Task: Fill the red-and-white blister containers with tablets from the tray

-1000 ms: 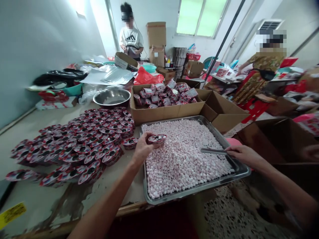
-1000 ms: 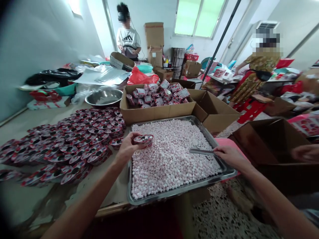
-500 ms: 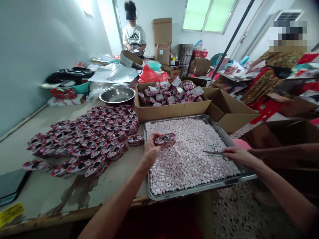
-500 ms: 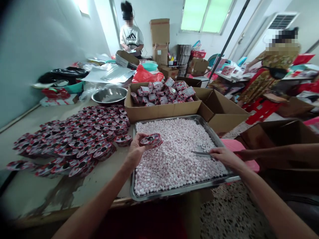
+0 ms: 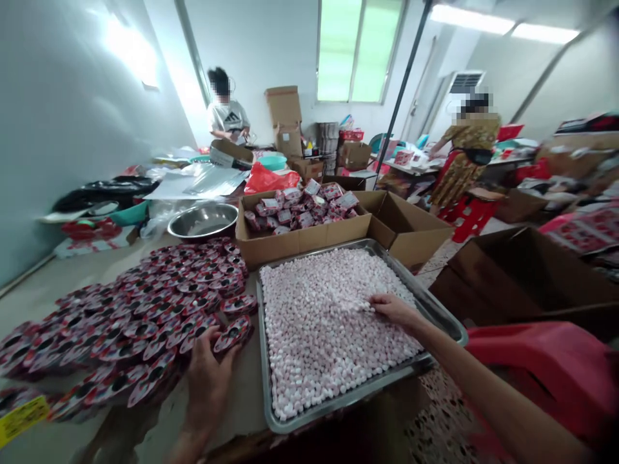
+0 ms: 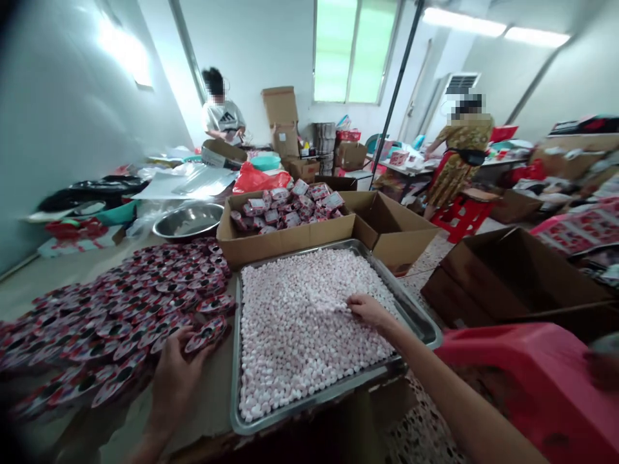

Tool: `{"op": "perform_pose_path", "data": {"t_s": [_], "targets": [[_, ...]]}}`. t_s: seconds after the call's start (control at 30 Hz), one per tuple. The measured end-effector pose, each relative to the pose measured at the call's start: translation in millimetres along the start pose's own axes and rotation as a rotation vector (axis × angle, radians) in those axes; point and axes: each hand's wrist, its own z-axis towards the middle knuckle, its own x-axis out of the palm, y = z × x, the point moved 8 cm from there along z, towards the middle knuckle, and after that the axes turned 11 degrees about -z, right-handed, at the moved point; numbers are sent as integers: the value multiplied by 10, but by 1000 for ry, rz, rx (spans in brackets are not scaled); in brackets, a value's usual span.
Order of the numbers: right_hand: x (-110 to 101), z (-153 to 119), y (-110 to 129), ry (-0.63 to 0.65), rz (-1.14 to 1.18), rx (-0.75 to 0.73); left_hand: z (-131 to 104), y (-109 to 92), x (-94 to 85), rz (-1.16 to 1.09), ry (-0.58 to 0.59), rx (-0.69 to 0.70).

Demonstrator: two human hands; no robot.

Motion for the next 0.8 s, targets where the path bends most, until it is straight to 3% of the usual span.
{"op": "perform_pose_path", "data": {"t_s": [0.1, 0.17, 0.23, 0.3, 0.37, 0.43, 0.47, 0.53, 0.6, 0.67, 0.73, 0.8], "targets": [[-59, -171, -25, 2, 125, -26, 266, -688, 25, 165, -1, 317], [-84, -226, -71, -16, 194, -29, 682, -1221, 232, 169, 75, 480], [-75, -232, -135, -28, 222, 8, 1317, -1670, 648, 116, 147, 549], [-47, -209, -192, -49, 220, 63, 2052, -1937, 1313, 139, 239, 515], [-60, -177, -205, -126, 187, 72, 2666, -1941, 2182, 238, 466, 364], [-90, -152, -188, -214, 144, 39, 3045, -1894, 2878, 265, 550, 317], [-96, -144, -183, -242, 134, 25, 3155, -1828, 3154, 278, 574, 294], [-80, -131, -195, -250, 147, 19, 3262, -1650, 3538, 305, 590, 251], [-64, -125, -213, -244, 180, 30, 3302, -1463, 3723, 333, 592, 206], [-55, -118, -210, -237, 208, 36, 3337, -1353, 3761, 338, 593, 193], [-49, -102, -198, -230, 229, 46, 3372, -1349, 3688, 320, 607, 219], [-52, -86, -169, -225, 252, 56, 3387, -1438, 3480, 285, 599, 274]]}}
